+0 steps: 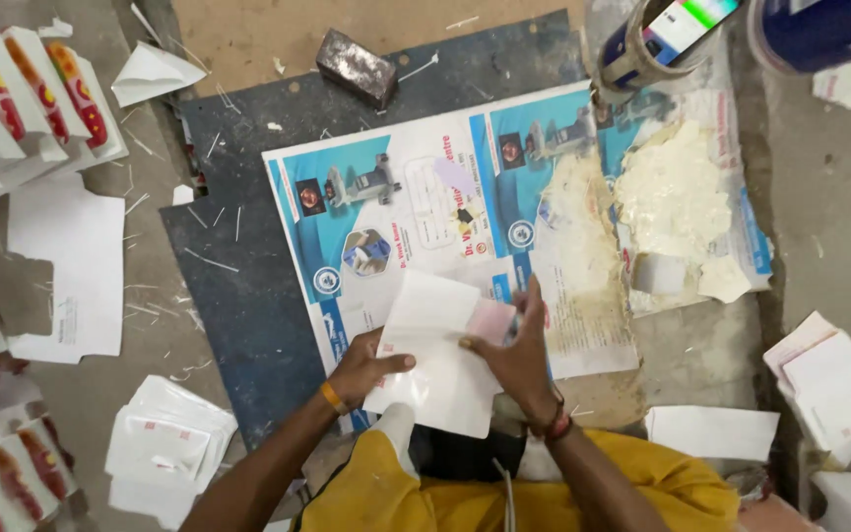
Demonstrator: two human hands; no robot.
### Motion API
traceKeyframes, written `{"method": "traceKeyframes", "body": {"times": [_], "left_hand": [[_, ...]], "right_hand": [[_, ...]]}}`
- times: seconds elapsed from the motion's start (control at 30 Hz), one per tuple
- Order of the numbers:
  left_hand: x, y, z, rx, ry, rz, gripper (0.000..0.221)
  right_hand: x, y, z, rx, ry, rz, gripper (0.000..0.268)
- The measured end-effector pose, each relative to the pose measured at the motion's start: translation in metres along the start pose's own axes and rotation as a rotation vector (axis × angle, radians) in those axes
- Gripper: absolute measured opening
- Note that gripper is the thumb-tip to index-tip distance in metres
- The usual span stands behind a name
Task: Folding and stacking printed paper envelopes while sitting on the floor.
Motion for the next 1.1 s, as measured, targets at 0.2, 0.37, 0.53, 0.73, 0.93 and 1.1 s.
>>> {"method": "traceKeyframes", "body": {"times": [0.2, 0.37, 0.53, 0.73, 0.93, 1.1], "left_hand": [[0.025, -0.007, -0.01, -0.005, 0.018, 0.08, 0.055], [0.044, -0.02, -0.042, -0.109, -0.189, 0.174, 0.062], [0.036, -0.016, -0.055, -0.119, -0.177, 0.426, 0.052], [0.007, -0.031, -0.074, -0.064, -0.344, 0.247, 0.041], [0.028, -0.033, -0.101, -0.234, -0.05, 0.393, 0.041], [0.175, -0.047, -0.081, -0.017, -0.614, -0.772, 0.054]], "right_hand": [[0.025, -0.032, 0.021, -0.319, -0.75, -0.69, 0.07], [0.02, 0.002, -0.026, -0.26, -0.558, -0.561, 0.056], [-0.036, 0.001, -0.086, -0.517, -0.185, 0.049, 0.023], [-0.039, -0.032, -0.062, -0.636, 0.275, 0.282, 0.026], [-0.001, 0.011, -0.06, -0.302, 0.013, 0.01, 0.016], [0.08, -0.015, -0.03, -0.039, -0.538, -0.719, 0.023]]}}
Point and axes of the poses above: each hand's wrist, its own z-axis away from the middle knuckle, its own y-axis out of the back of the hand, x = y × z, the point moved 10 cm from there along -z, towards the middle knuckle, and after that the axes turned 1 degree about z, right-handed, at the moved point
